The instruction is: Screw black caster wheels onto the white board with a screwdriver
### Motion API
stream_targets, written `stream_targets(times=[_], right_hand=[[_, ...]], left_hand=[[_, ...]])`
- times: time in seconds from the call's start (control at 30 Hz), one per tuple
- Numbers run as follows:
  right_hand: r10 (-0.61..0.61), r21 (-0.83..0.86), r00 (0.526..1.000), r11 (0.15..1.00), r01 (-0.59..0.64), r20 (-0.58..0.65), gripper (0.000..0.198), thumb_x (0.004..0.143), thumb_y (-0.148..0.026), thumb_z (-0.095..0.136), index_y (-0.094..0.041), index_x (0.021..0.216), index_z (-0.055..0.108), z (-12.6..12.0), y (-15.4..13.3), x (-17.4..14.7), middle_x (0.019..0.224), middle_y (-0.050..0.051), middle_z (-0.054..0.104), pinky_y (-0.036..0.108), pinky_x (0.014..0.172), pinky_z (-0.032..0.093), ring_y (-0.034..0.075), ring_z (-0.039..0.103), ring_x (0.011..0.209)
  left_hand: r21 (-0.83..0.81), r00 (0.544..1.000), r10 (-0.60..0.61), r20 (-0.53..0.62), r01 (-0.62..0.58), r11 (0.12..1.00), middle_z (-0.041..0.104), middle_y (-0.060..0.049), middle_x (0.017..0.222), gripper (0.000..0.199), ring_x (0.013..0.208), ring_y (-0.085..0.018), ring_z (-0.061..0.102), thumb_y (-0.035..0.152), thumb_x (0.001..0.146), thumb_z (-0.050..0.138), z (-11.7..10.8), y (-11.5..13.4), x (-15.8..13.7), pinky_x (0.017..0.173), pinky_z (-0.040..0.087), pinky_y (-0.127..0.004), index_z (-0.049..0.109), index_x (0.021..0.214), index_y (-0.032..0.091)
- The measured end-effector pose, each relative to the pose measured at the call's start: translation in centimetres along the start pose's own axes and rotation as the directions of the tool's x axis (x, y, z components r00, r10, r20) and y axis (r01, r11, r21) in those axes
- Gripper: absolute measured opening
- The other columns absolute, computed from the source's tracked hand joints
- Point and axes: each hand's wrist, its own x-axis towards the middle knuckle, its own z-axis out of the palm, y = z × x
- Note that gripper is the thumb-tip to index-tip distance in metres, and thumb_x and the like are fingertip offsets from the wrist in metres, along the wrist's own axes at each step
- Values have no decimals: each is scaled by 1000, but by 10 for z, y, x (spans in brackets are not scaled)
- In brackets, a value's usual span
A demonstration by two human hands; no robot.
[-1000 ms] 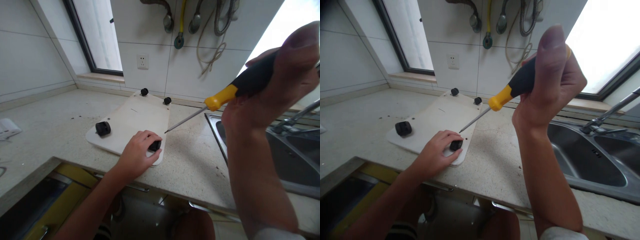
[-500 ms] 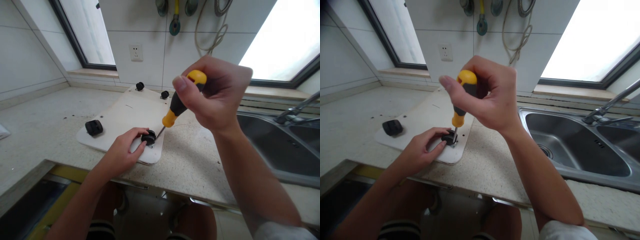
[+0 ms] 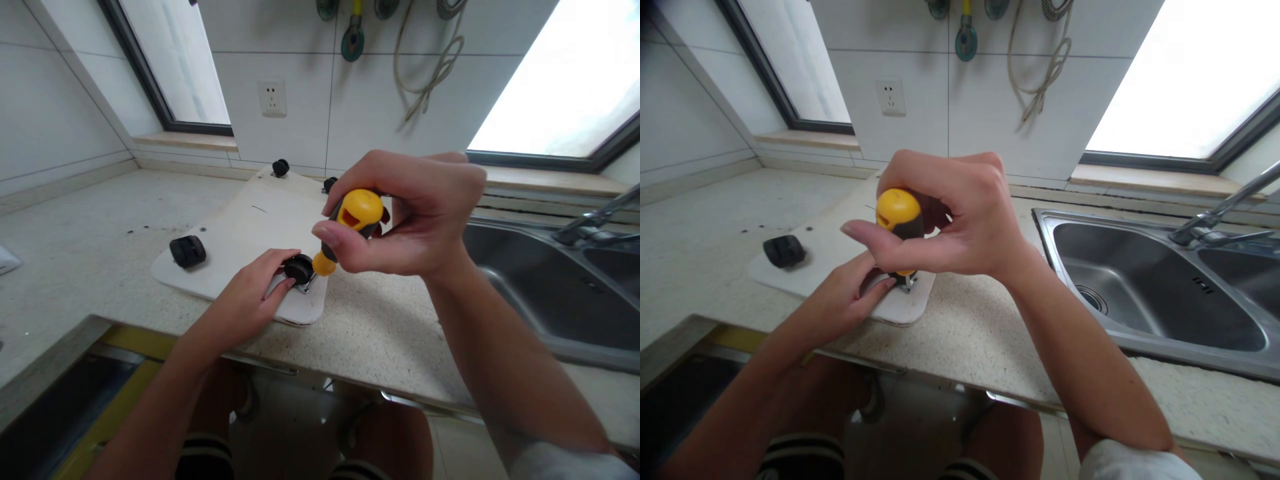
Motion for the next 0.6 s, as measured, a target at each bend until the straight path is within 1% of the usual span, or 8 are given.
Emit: stream_targets(times=[0.13, 0.23, 0.33, 0.47, 0.53, 0.6], right_hand=[[9, -18, 1000, 1000, -9, 25, 32, 83, -61, 86, -31, 80, 74, 4, 3, 0, 68, 1, 67, 42, 60, 57, 19, 55, 61], [-62, 0, 998, 998, 62, -3, 28, 84, -56, 86, -31, 78, 74, 8, 5, 0, 66, -1, 67, 42, 59, 57, 17, 54, 57], [-132, 42, 991, 990, 133, -23, 23, 87, -47, 86, -29, 78, 74, 11, 7, 1, 66, -2, 68, 39, 59, 56, 15, 54, 56], [-155, 57, 986, 986, 158, -62, 28, 90, -49, 83, -27, 76, 73, 13, 8, 2, 66, -4, 67, 34, 56, 50, 11, 50, 54], [-130, 32, 990, 991, 132, -58, 29, 88, -52, 83, -28, 75, 72, 13, 8, 2, 64, -3, 65, 35, 55, 50, 12, 49, 54], [-71, 6, 997, 997, 71, -19, 27, 83, -53, 87, -30, 76, 73, 12, 8, 2, 64, -2, 64, 38, 56, 51, 15, 50, 56]], left_hand=[[22, 1000, 31, -5, -31, 999, 75, -13, 140, 38, 130, -31, 72, 23, 111, 58, 1, -2, 1, 118, 57, -51, 65, 148, 20], [26, 998, 60, -27, -59, 998, 75, -13, 142, 39, 134, -31, 71, 22, 110, 57, 2, -3, 1, 120, 56, -51, 65, 149, 20], [14, 998, 51, -23, -51, 999, 75, -12, 142, 40, 133, -31, 71, 20, 109, 58, 2, -2, 2, 120, 56, -51, 65, 148, 21], [8, 999, 47, -7, -47, 999, 74, -12, 141, 39, 131, -30, 72, 19, 109, 58, 1, -1, 2, 119, 56, -51, 65, 147, 21], [9, 999, 48, -8, -48, 999, 74, -11, 140, 39, 130, -30, 72, 19, 108, 59, 1, 0, 3, 119, 57, -51, 65, 146, 22], [6, 999, 46, -12, -46, 999, 74, -11, 140, 40, 129, -31, 72, 19, 108, 60, 2, -1, 2, 118, 57, -52, 65, 147, 23]])
